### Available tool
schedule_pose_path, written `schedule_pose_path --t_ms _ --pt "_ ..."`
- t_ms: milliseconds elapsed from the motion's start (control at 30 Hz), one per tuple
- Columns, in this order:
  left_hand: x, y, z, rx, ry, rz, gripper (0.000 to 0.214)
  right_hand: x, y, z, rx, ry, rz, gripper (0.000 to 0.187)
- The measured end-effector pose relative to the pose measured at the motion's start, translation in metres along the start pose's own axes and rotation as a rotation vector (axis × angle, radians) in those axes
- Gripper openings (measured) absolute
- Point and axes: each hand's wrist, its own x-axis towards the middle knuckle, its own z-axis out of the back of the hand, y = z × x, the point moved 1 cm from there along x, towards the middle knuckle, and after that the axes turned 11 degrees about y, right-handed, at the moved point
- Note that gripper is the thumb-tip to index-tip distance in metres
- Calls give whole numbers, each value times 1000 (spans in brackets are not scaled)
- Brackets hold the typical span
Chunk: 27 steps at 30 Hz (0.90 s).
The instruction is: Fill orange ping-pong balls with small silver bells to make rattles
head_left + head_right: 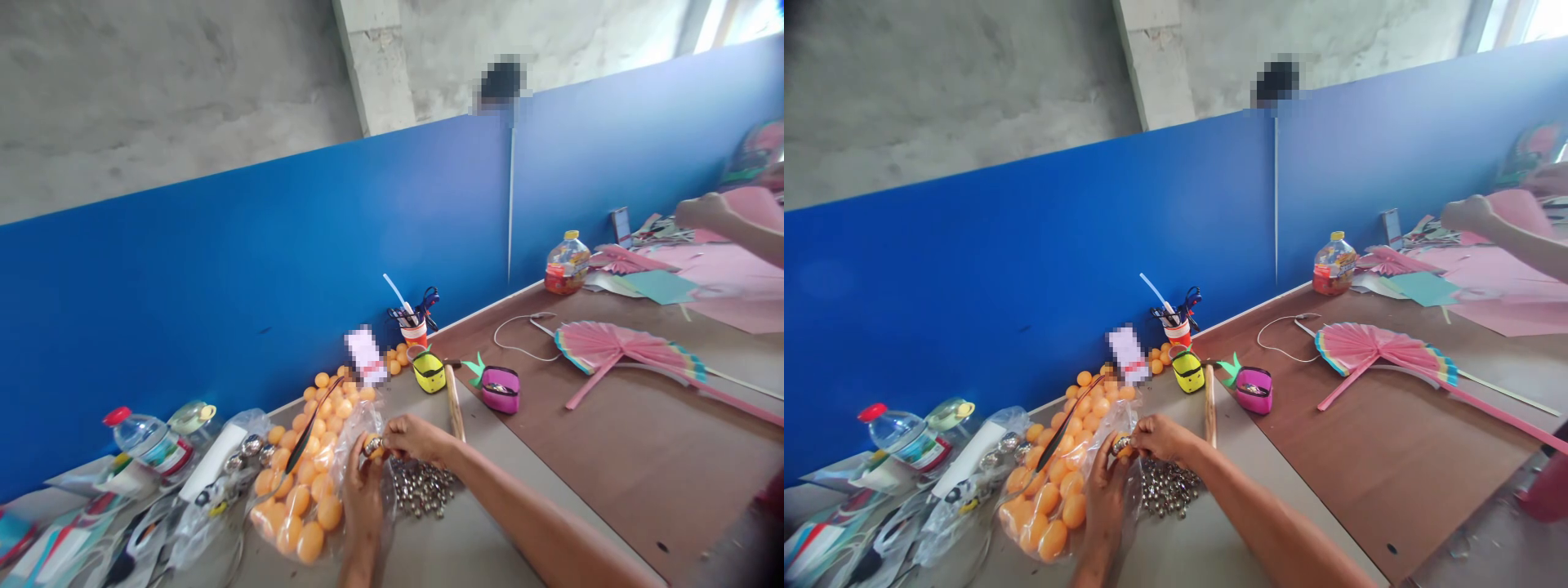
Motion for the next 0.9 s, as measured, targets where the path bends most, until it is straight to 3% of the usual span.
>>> schedule_pose_path --t_ms 367,900 --pt "0 7 2 36 36 14 45 -3 6 -3 -78 -67 -45 18" --pt "1 13 0 131 -10 -66 38 -7 17 -5 -450 -112 -106 22"
